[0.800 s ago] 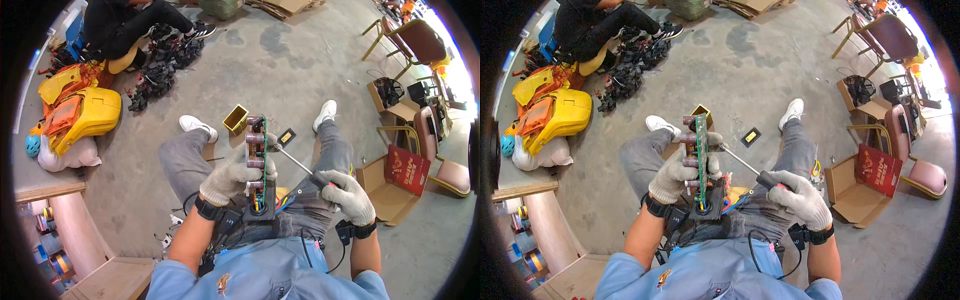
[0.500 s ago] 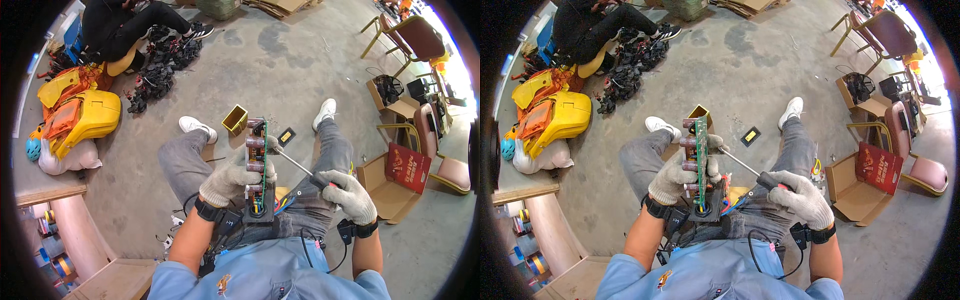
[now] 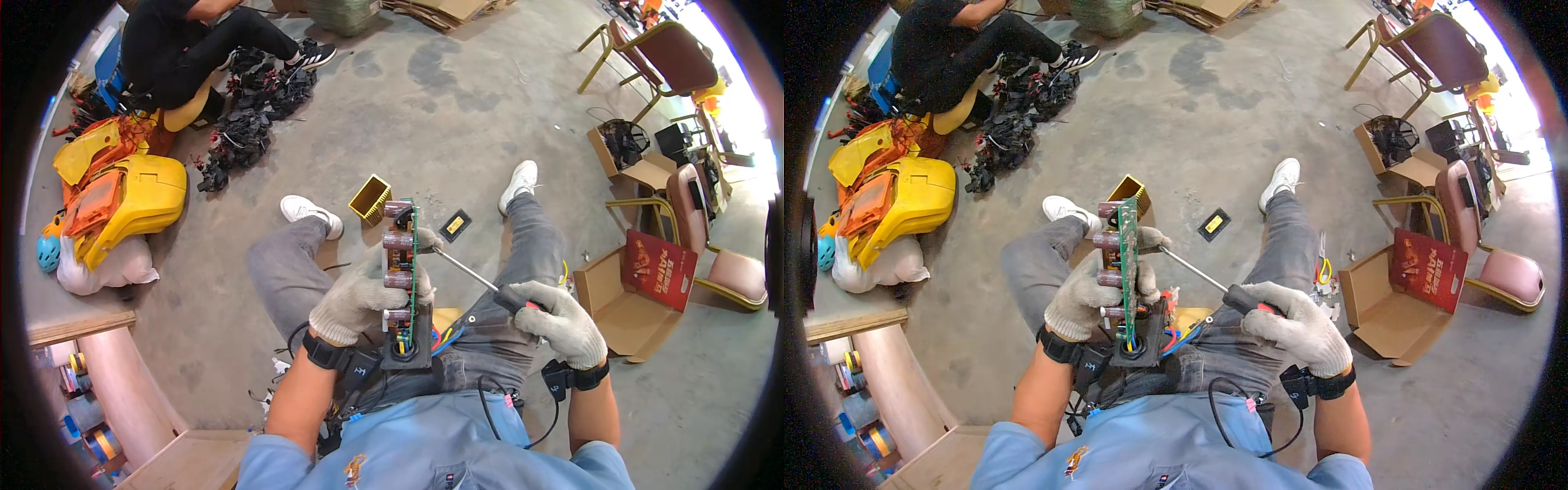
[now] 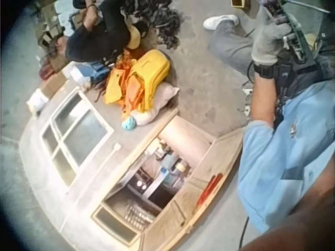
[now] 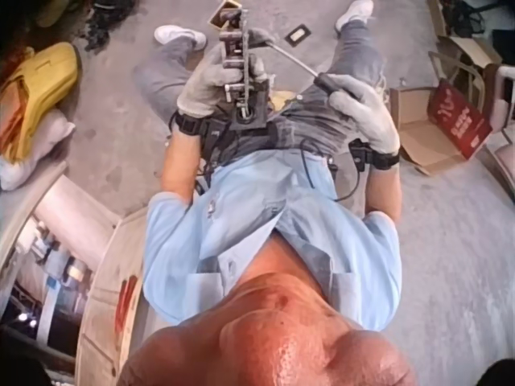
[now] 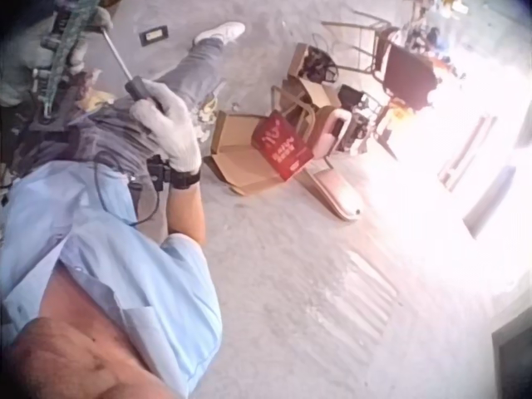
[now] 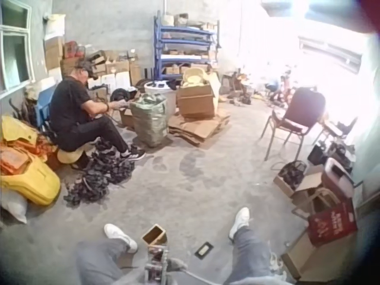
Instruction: Disassembling and inspecting a motorcycle electronic speed controller.
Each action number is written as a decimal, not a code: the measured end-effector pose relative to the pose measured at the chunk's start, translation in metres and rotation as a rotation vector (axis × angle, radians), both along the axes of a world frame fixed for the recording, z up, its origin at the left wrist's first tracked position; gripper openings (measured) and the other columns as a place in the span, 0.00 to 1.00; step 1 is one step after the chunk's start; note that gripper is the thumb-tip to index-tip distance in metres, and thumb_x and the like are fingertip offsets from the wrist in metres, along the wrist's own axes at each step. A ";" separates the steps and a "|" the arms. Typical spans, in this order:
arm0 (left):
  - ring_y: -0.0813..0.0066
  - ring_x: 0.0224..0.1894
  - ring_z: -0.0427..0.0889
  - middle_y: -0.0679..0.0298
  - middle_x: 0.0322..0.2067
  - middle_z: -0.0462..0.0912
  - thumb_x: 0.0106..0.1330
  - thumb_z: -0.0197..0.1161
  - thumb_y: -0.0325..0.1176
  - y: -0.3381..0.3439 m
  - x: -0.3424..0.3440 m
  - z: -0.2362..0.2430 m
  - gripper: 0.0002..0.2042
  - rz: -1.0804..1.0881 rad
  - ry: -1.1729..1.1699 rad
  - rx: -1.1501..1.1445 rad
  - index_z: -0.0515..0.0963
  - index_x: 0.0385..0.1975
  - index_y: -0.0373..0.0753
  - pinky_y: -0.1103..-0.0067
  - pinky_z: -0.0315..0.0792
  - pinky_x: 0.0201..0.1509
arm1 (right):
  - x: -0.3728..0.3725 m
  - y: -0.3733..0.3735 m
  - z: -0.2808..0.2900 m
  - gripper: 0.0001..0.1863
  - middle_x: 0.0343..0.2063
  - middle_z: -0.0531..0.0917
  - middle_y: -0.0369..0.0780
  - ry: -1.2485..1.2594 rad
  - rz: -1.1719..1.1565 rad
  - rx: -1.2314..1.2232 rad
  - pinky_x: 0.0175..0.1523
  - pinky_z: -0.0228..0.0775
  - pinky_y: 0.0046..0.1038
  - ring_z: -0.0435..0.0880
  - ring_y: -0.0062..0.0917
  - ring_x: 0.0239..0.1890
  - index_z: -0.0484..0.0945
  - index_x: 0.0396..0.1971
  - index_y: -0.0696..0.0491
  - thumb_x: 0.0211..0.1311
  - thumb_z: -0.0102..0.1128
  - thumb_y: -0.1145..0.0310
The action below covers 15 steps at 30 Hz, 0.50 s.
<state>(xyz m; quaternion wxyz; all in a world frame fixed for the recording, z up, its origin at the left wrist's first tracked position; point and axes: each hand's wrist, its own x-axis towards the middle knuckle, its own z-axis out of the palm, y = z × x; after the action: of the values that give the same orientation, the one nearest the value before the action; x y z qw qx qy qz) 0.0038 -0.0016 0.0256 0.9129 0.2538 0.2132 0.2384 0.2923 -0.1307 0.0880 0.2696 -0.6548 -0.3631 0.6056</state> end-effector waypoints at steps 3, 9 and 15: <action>0.72 0.44 0.88 0.61 0.40 0.86 0.50 0.81 0.30 -0.001 0.001 0.001 0.49 0.006 -0.025 -0.002 0.61 0.73 0.32 0.75 0.83 0.52 | 0.003 -0.004 -0.002 0.27 0.30 0.83 0.33 0.023 -0.029 -0.023 0.36 0.71 0.20 0.77 0.14 0.30 0.79 0.59 0.64 0.61 0.65 0.69; 0.70 0.42 0.85 0.62 0.37 0.85 0.49 0.80 0.32 -0.003 0.001 -0.004 0.51 0.022 -0.012 0.061 0.58 0.75 0.31 0.65 0.78 0.59 | -0.013 -0.003 0.007 0.26 0.32 0.83 0.33 0.042 -0.114 -0.055 0.38 0.72 0.20 0.78 0.13 0.32 0.79 0.60 0.63 0.63 0.66 0.69; 0.69 0.44 0.86 0.61 0.40 0.86 0.51 0.80 0.32 -0.002 0.002 -0.005 0.54 0.043 -0.076 0.045 0.53 0.78 0.31 0.68 0.78 0.58 | -0.024 -0.005 0.000 0.24 0.33 0.83 0.33 0.057 -0.113 -0.011 0.39 0.72 0.21 0.77 0.13 0.32 0.80 0.59 0.61 0.65 0.66 0.68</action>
<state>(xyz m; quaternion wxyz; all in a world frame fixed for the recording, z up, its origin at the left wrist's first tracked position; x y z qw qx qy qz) 0.0057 -0.0035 0.0209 0.9090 0.2606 0.1782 0.2720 0.2686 -0.1358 0.0884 0.3100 -0.6584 -0.3143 0.6096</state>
